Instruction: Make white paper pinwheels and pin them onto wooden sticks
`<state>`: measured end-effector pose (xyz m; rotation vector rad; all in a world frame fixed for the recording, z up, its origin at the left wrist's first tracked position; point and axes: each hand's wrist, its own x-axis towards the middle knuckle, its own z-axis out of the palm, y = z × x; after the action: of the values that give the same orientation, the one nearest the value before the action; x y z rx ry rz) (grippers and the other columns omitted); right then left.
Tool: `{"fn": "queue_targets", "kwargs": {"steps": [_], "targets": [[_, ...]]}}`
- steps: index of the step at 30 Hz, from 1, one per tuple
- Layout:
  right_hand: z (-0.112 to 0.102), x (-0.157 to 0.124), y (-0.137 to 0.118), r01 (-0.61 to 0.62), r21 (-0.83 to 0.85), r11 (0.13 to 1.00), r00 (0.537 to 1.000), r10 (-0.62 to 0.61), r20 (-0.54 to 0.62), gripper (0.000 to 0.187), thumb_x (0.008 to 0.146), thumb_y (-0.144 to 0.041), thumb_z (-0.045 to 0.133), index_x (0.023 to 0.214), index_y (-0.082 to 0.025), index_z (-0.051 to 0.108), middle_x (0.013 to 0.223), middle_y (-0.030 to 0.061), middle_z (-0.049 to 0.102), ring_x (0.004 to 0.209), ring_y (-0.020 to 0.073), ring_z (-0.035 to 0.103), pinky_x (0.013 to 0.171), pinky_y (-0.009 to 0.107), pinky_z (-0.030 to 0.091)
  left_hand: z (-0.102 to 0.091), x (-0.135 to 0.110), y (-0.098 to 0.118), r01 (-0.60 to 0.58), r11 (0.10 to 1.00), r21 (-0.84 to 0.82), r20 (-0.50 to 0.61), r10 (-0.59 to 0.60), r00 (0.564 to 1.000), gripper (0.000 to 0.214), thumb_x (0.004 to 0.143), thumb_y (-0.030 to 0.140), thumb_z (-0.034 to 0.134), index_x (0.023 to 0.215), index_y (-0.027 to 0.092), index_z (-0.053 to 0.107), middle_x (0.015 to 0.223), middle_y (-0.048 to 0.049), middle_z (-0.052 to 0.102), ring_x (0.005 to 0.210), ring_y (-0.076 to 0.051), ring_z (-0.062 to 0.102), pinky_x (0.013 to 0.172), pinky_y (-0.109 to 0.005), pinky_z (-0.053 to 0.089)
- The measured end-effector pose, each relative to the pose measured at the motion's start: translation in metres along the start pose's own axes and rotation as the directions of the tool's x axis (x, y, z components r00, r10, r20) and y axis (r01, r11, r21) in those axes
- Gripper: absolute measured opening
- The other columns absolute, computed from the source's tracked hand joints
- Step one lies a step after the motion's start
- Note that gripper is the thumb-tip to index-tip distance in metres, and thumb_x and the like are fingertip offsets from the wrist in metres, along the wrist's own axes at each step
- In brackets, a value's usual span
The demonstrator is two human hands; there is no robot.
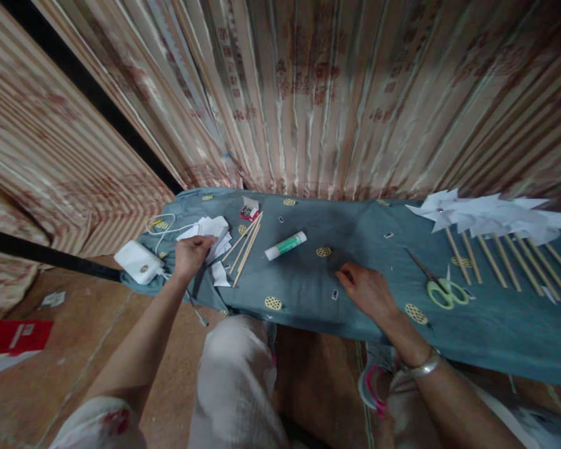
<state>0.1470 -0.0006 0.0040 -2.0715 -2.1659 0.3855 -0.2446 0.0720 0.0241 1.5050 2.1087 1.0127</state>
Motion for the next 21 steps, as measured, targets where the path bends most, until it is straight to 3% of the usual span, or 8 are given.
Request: {"fn": "queue_targets", "kwargs": {"steps": [6, 14, 21], "targets": [[0.0017, -0.0003, 0.0006, 0.01, -0.01, 1.0, 1.0, -0.01, -0.013, 0.021, 0.096, -0.03, 0.049, 0.094, -0.02, 0.067, 0.089, 0.008, 0.077, 0.082, 0.0228, 0.072, 0.067, 0.029, 0.041, -0.0009, 0.001, -0.002, -0.004, 1.0, -0.011, 0.021, 0.005, 1.0, 0.029, 0.07, 0.042, 0.065, 0.057, 0.016, 0.065, 0.046, 0.0026, 0.05, 0.048, -0.012, 0.043, 0.049, -0.023, 0.034], [0.0027, -0.0006, 0.0014, 0.021, 0.004, 1.0, 0.999, -0.021, -0.029, 0.02, 0.096, -0.03, 0.05, 0.093, -0.021, 0.068, 0.088, 0.0073, 0.077, 0.08, 0.0222, 0.072, 0.065, 0.029, 0.041, 0.0026, 0.0055, -0.0049, -0.012, 1.0, -0.003, -0.01, 0.012, 1.0, 0.012, 0.063, 0.031, 0.069, 0.063, 0.019, 0.069, 0.073, -0.0038, 0.074, 0.076, -0.023, 0.067, 0.069, -0.028, 0.05], [0.0032, -0.0004, 0.0015, 0.01, 0.006, 1.0, 0.999, -0.01, -0.037, 0.02, 0.095, -0.031, 0.05, 0.092, -0.022, 0.068, 0.088, 0.0071, 0.077, 0.078, 0.0219, 0.072, 0.065, 0.029, 0.04, 0.0061, 0.0058, -0.0077, 0.02, 1.0, 0.006, -0.026, -0.02, 0.999, 0.012, 0.061, 0.029, 0.07, 0.061, 0.018, 0.07, 0.065, -0.0034, 0.073, 0.067, -0.022, 0.066, 0.06, -0.027, 0.048]]}}
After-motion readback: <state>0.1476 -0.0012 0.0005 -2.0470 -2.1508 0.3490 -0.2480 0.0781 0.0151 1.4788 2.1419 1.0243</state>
